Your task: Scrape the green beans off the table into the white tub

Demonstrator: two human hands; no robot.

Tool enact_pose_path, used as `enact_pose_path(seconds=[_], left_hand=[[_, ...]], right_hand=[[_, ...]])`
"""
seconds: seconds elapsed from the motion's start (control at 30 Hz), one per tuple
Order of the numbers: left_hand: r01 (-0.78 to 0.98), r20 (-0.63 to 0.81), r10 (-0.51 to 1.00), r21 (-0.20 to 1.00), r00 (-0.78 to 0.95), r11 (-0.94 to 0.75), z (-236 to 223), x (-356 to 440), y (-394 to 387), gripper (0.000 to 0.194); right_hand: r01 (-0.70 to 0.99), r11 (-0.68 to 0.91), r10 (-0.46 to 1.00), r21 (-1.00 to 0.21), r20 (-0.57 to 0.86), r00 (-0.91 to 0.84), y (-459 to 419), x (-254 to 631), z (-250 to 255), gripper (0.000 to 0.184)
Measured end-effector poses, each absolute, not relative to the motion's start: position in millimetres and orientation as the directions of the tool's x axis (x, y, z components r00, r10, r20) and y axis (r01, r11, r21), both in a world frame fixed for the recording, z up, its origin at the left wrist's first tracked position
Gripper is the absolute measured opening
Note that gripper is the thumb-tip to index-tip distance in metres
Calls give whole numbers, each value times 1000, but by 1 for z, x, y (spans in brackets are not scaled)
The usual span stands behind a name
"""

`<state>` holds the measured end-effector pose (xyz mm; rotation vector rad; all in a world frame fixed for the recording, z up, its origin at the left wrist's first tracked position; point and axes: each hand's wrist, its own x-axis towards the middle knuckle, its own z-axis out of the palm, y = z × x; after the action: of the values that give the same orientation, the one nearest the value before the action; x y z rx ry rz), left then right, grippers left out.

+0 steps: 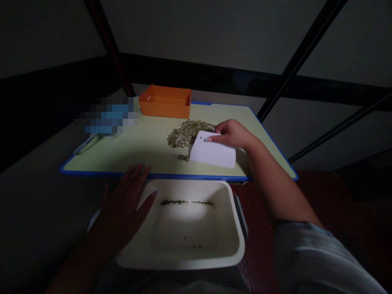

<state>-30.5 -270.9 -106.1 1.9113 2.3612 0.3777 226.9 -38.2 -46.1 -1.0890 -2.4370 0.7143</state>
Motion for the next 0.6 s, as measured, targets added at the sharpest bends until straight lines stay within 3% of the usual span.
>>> enact_pose_path(seconds=[0.6], left_hand=[[953,105,973,245,-208,177,-107,-31,-271,60]], right_hand=[[566,563,767,-602,125,-629,-39,225,-48,50]])
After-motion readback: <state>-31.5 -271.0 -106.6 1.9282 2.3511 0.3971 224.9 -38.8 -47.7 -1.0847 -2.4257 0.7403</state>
